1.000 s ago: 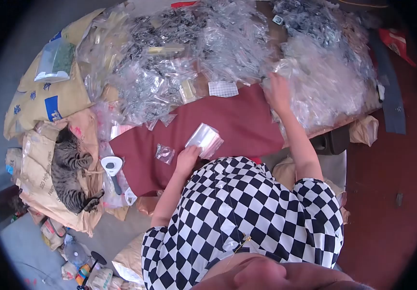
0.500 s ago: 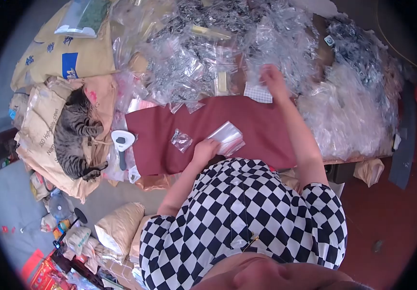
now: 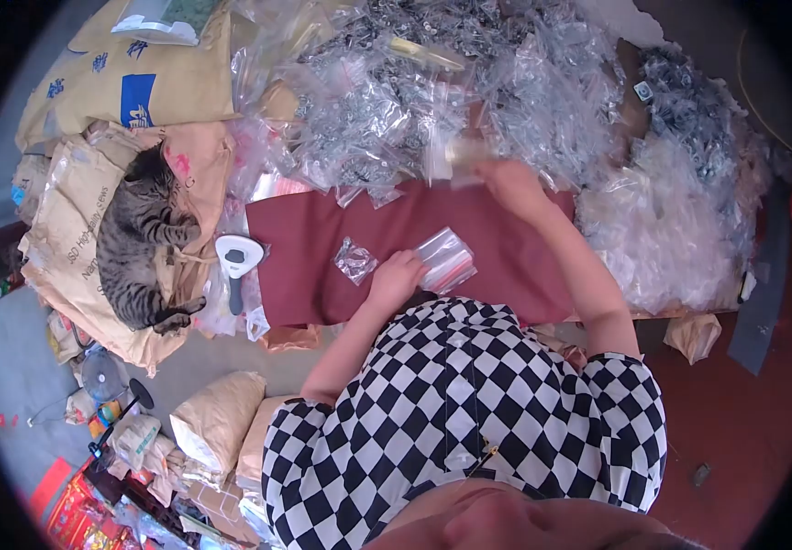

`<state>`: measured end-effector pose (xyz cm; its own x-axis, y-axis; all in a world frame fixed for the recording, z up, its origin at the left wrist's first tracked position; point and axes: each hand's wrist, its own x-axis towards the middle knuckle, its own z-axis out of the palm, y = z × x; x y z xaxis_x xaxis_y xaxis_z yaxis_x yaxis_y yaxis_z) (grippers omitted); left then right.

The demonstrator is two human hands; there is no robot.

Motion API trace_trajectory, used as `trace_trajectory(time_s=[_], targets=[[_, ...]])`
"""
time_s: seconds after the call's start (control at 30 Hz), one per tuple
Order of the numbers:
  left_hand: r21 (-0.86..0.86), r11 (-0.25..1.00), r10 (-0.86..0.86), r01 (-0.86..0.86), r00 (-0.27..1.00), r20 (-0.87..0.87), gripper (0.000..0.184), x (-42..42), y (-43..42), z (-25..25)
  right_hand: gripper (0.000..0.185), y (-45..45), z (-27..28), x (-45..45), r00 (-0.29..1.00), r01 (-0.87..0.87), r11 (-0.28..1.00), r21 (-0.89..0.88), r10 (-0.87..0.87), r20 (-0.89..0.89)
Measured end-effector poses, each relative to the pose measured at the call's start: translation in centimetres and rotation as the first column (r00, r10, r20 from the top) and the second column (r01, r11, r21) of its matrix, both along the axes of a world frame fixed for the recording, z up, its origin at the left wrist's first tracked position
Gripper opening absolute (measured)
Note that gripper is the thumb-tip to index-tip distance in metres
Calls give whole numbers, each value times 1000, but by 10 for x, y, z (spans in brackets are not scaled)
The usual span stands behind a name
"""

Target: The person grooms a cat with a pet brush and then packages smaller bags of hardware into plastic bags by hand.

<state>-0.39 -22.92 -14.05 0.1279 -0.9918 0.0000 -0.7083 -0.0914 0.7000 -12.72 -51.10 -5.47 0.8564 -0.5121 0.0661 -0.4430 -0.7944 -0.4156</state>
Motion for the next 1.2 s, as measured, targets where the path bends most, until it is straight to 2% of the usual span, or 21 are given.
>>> trace_trajectory(time_s=[0.07, 0.1, 0.17, 0.2, 0.27, 0.33, 0.43, 0.47, 0.53, 0.57, 0.63, 0.67, 0.73, 0.77, 0.83, 0.87, 0.9, 0.93, 0.97, 1.03, 1.2], targets=[[51, 996, 72, -68, 995, -73, 12, 5, 5, 8, 26, 12, 6, -17, 884, -181, 963, 198, 248, -397], [48, 997, 70, -66, 994, -80, 12, 6, 5, 9, 26, 10, 2, -22, 882, -179, 964, 196, 245, -403], [5, 986, 169, -169, 985, -35, 13, 8, 7, 9, 24, 5, -14, -29, 886, -148, 895, 421, 309, -346], [5, 985, 171, -171, 985, -39, 13, 11, 7, 11, 37, -1, -27, -28, 955, -134, 874, 467, 239, -174], [-38, 979, 195, -199, 977, -89, 17, 17, 5, 17, 62, -19, -55, 3, 978, 50, 601, 798, -193, 84], [-20, 979, 203, -205, 977, -63, 18, 18, 3, 18, 78, -30, -72, 38, 872, 147, 324, 935, -488, 32], [13, 979, 202, -202, 978, -44, 20, 19, -3, 30, 61, -50, -128, 68, 706, 344, 156, 926, -693, -146], [28, 980, 196, -195, 979, -49, 19, 19, -6, 35, 61, -60, -146, 71, 707, 343, 153, 927, -691, -148], [-49, 972, 226, -231, 971, -81, 17, 21, -8, 36, 35, -69, -151, 81, 851, 455, 676, 580, -521, -60], [-127, 956, 250, -265, 961, -119, 16, 21, -7, 35, 35, -71, -153, 80, 854, 451, 677, 582, -516, -62], [-99, 942, 299, -319, 938, -176, 12, 21, -3, 33, 22, -59, -92, 85, 869, 402, 817, 414, -482, 109], [-73, 929, 338, -363, 912, -231, 9, 22, -1, 32, 22, -63, -89, 83, 869, 404, 818, 410, -483, 108], [-40, 908, 388, -418, 871, -303, 5, 23, -4, 39, 18, -80, -75, 74, 914, 283, 959, 24, -277, 296], [3, 882, 440, -472, 820, -366, 3, 23, -6, 43, 18, -87, -68, 69, 913, 288, 957, 11, -278, 299], [68, 856, 496, -512, 776, -390, 10, 24, -10, 47, 18, -94, -43, 61, 956, 242, 929, 281, -277, 93], [113, 838, 527, -533, 741, -416, 11, 27, -13, 45, 18, -101, -34, 60, 955, 244, 930, 274, -279, 96], [157, 819, 559, -552, 704, -438, 11, 30, -19, 44, 18, -110, -28, 60, 963, 245, 944, 219, -264, 58], [33, 811, 520, -585, 693, -500, 11, 31, -28, 44, 18, -118, -22, 62, 968, 244, 956, 162, -250, 17], [28, 811, 516, -584, 692, -504, 11, 34, -35, 45, 18, -127, -17, 66, 968, 245, 957, 155, -251, 18], [-164, 851, 441, -500, 848, -293, 11, 41, -41, 46, 17, -149, -16, 80, 978, 193, 979, 57, -197, 67], [53, 904, 422, -425, 865, -271, 22, 40, -34, 45, 25, -209, -65, 133, 975, 224, 962, -158, -219, 46]])
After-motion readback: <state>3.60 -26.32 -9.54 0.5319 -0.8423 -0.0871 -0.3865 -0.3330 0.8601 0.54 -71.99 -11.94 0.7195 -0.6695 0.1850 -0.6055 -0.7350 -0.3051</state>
